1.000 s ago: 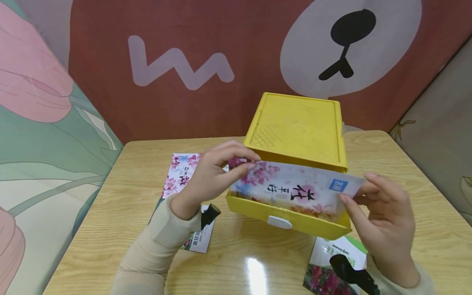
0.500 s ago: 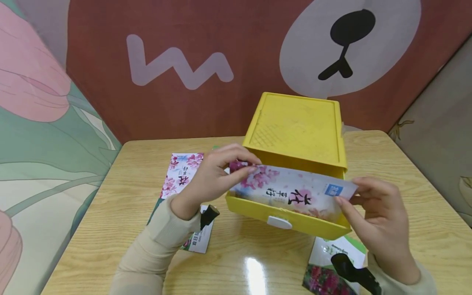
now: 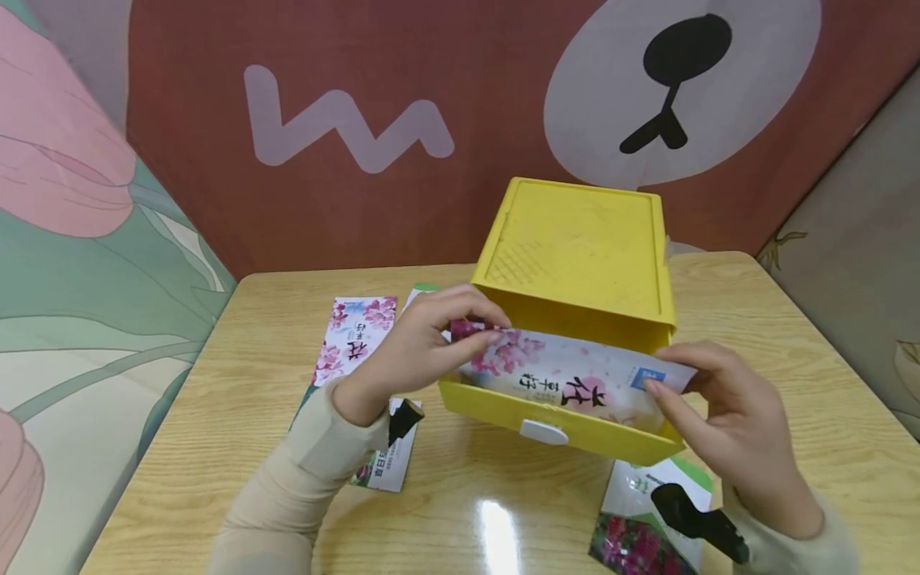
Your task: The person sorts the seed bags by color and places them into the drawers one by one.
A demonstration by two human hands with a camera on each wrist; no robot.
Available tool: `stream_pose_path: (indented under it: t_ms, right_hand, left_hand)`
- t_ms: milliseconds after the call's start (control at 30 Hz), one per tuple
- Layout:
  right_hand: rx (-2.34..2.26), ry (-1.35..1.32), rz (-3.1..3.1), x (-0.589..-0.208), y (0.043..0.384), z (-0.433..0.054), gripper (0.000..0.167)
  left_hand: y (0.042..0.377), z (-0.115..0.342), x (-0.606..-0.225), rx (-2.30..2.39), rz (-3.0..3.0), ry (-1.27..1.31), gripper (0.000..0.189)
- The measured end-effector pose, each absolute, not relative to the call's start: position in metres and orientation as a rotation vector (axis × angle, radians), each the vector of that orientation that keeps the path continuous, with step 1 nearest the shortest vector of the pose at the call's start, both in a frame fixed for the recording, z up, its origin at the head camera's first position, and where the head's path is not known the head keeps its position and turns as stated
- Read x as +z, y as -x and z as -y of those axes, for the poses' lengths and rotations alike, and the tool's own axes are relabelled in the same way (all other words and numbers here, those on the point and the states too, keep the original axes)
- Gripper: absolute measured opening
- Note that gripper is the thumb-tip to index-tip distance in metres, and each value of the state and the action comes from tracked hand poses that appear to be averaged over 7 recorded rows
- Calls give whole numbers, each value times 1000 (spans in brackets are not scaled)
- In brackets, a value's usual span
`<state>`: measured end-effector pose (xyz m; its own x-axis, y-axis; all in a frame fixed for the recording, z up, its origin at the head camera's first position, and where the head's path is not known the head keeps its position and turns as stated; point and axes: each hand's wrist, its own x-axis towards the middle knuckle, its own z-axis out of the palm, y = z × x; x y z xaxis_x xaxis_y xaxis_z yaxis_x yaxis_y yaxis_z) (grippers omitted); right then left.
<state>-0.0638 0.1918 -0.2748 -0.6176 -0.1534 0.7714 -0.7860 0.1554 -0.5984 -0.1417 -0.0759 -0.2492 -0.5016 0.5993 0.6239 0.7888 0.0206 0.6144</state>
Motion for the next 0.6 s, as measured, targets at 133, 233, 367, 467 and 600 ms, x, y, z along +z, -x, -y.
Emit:
stream_pose_path:
  t_ms: [133, 233, 367, 467, 600]
  right_hand:
    - [1292, -860, 2022, -272, 65, -195, 37]
    - [1124, -808, 2124, -268, 66, -197, 42]
    - [1007, -801, 2157, -265, 69, -197, 44]
    - [954, -797, 2183, -262, 70, -198, 45]
    - [901, -776, 2247, -259, 72, -198, 47]
  left_hand:
    - [143, 76, -249, -1458, 2102, 1466, 10]
    - [144, 75, -249, -1420, 2104, 1465, 10]
    - [145, 74, -250, -1329, 2109, 1453, 11]
    - [146, 73, -250, -1238, 2121, 1443, 14]
    - [147, 71, -250, -1109, 2168, 1429, 17]
